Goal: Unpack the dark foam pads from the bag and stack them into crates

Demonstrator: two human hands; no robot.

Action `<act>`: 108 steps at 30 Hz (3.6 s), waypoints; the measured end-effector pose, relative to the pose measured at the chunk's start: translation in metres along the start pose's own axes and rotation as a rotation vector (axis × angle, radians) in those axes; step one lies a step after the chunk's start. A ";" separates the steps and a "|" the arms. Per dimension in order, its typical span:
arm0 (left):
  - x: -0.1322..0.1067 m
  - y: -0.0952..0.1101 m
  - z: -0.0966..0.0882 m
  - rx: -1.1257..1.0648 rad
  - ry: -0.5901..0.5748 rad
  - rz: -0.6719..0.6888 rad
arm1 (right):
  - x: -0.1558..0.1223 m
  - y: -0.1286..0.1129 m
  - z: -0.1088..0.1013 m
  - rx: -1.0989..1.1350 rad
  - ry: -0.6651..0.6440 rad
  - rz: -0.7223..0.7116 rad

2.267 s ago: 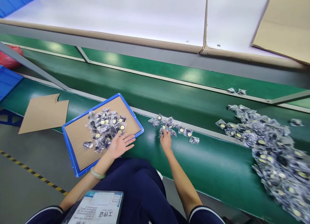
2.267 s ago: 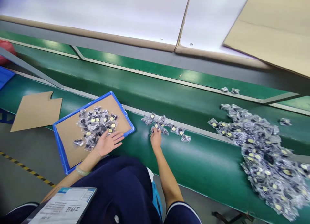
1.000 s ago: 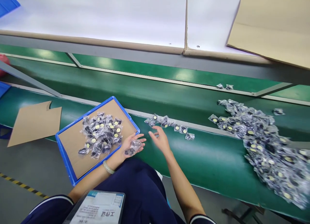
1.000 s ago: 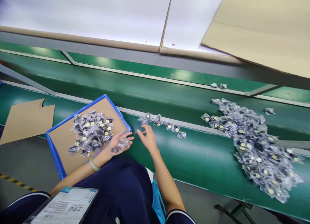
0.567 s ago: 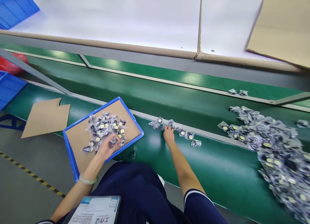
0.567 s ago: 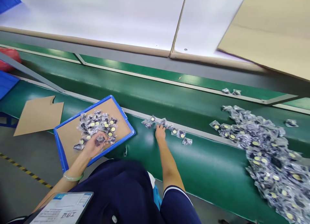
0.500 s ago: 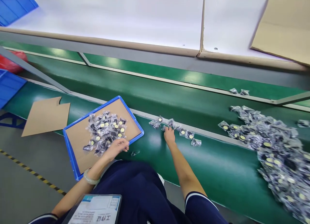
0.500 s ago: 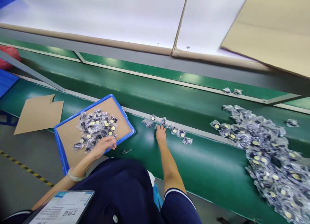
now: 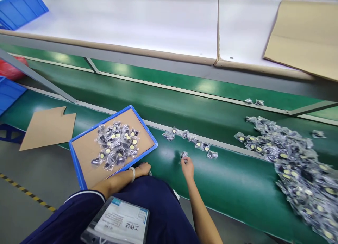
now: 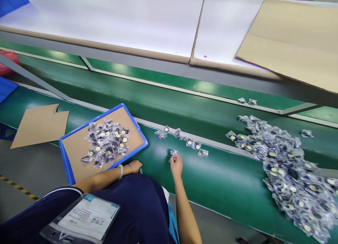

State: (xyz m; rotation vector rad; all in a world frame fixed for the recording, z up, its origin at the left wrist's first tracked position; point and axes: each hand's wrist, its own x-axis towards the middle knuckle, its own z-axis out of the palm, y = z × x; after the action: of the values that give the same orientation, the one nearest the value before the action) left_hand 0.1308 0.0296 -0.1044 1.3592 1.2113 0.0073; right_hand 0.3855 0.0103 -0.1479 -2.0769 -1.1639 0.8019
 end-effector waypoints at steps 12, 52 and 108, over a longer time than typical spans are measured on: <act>-0.129 0.049 -0.120 0.099 0.827 0.378 | -0.044 -0.081 0.004 0.500 -0.216 0.012; -0.028 0.106 -0.073 -0.507 0.489 0.236 | 0.091 -0.067 0.012 -0.443 -0.235 -0.110; -0.072 0.093 -0.115 0.093 0.930 0.191 | 0.165 -0.021 -0.080 -0.608 -0.181 0.363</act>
State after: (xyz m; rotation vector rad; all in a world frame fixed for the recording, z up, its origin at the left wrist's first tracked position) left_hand 0.0815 0.0961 0.0377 1.6012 1.8401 0.8016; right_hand 0.5055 0.1467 -0.1157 -2.8252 -1.2539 0.8921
